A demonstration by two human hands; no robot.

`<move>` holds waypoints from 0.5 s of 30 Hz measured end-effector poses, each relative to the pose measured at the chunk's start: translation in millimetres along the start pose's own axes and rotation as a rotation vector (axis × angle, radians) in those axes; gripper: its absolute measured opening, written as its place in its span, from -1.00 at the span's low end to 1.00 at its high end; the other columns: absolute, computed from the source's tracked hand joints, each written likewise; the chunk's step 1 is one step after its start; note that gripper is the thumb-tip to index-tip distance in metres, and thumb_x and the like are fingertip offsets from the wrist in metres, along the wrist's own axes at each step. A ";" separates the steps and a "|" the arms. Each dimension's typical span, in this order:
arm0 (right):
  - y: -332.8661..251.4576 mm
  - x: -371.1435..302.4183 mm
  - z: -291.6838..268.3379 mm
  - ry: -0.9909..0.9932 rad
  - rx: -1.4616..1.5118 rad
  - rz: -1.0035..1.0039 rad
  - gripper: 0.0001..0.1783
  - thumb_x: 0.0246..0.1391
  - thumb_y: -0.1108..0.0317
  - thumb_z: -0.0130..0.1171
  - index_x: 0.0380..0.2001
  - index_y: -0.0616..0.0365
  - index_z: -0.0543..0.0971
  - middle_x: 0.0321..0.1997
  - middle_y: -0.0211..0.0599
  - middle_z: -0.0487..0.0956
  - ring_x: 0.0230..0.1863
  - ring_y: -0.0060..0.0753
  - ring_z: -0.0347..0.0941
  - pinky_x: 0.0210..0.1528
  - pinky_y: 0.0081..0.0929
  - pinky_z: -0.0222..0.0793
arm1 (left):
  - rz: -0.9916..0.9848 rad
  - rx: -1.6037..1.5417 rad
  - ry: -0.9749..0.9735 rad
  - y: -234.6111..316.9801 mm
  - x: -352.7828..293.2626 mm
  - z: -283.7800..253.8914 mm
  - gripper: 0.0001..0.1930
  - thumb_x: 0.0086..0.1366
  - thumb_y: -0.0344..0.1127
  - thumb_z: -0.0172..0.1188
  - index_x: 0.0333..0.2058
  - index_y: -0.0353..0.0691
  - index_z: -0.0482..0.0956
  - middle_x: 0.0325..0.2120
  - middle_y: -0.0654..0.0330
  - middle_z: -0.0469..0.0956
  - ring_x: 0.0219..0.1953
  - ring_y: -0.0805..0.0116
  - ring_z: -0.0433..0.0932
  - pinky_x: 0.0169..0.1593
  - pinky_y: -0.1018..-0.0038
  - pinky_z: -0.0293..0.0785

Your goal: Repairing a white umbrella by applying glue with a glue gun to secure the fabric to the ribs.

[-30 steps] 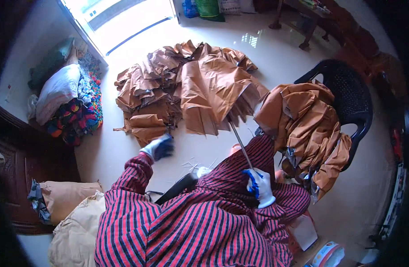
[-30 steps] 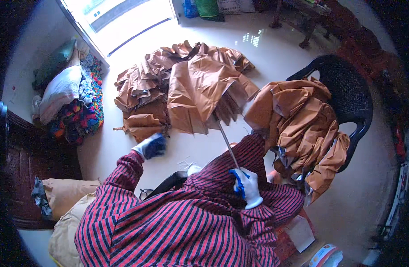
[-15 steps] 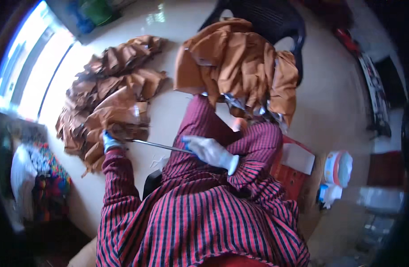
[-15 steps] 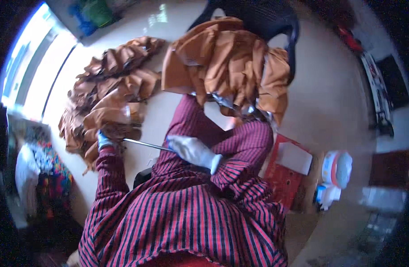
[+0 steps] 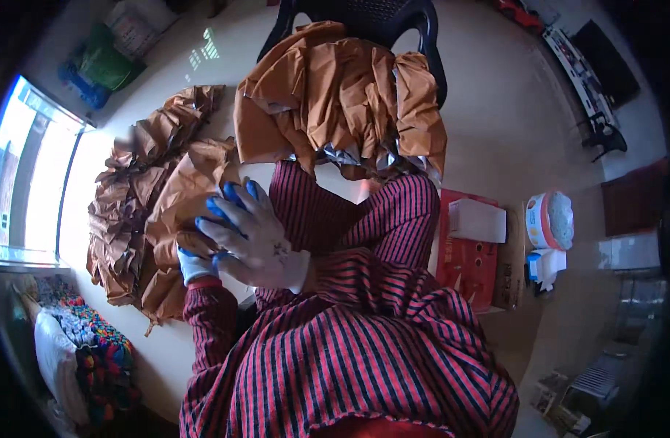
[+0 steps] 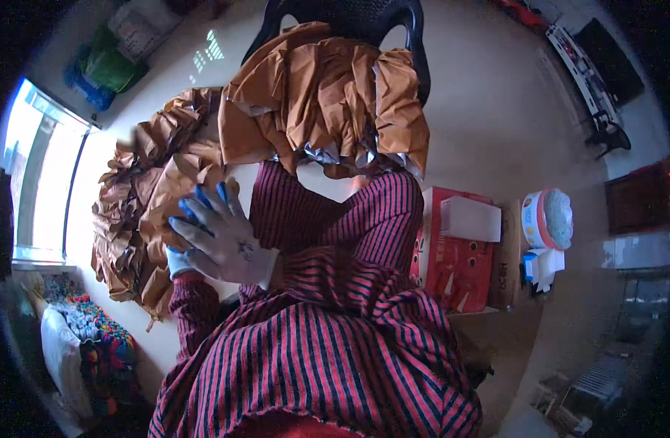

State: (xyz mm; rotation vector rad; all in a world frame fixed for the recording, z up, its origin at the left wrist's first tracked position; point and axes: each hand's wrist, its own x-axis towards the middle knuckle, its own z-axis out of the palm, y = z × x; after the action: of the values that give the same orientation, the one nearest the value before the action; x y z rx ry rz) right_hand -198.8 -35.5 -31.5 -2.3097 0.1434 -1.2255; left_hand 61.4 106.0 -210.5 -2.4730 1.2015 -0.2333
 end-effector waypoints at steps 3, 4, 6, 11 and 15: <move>1.4 -1.0 23.3 -0.014 -0.019 0.020 -0.43 0.02 0.04 0.07 0.11 -0.05 0.38 0.28 -0.09 0.20 0.33 0.11 -0.01 0.33 0.11 -0.24 | 0.262 -0.119 0.415 19.6 -28.6 -19.1 -0.38 0.17 0.19 0.01 0.11 -0.06 0.34 0.09 0.16 0.33 -0.01 0.18 0.40 0.04 0.28 0.35; 1.9 -17.3 42.8 -0.075 -0.023 0.008 -0.44 0.03 0.05 0.05 0.11 -0.02 0.38 0.27 -0.08 0.21 0.33 0.11 -0.01 0.33 0.14 -0.25 | 0.198 0.015 0.469 28.4 -35.5 -26.2 -0.38 0.18 0.18 0.01 0.12 -0.06 0.34 0.09 0.16 0.33 0.01 0.17 0.39 0.05 0.28 0.34; 1.7 -31.6 65.8 -0.184 -0.034 -0.025 -0.46 0.05 0.06 0.03 0.10 0.03 0.39 0.24 -0.05 0.23 0.33 0.10 0.00 0.31 0.20 -0.27 | 0.060 0.287 0.594 41.2 -37.4 -45.5 -0.39 0.20 0.16 -0.01 0.13 -0.05 0.32 0.10 0.17 0.32 0.03 0.17 0.37 0.06 0.27 0.32; -9.2 -33.7 55.2 -0.250 0.238 0.031 -0.48 0.06 0.10 0.03 0.08 0.06 0.40 0.22 0.00 0.24 0.31 0.10 0.02 0.31 0.14 -0.20 | -0.270 0.809 0.802 92.6 -54.2 -92.8 -0.41 0.23 0.13 -0.04 0.15 -0.04 0.29 0.12 0.17 0.30 0.08 0.16 0.33 0.09 0.26 0.29; 37.6 -46.3 18.9 0.112 0.184 0.154 -0.55 0.04 0.31 0.11 0.05 0.11 0.41 0.08 -0.01 0.38 0.10 -0.01 0.31 0.11 -0.14 0.23 | -0.293 0.288 0.720 108.0 -37.0 -144.2 -0.31 0.17 0.15 0.04 0.19 -0.09 0.22 0.13 0.14 0.29 0.10 0.19 0.32 0.12 0.28 0.27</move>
State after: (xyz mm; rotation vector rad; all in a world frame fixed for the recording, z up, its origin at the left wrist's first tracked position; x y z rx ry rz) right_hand -205.4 -45.5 -92.9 -2.0341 0.2338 -1.2357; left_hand -83.9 36.3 -121.8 -2.3473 0.9294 -1.3629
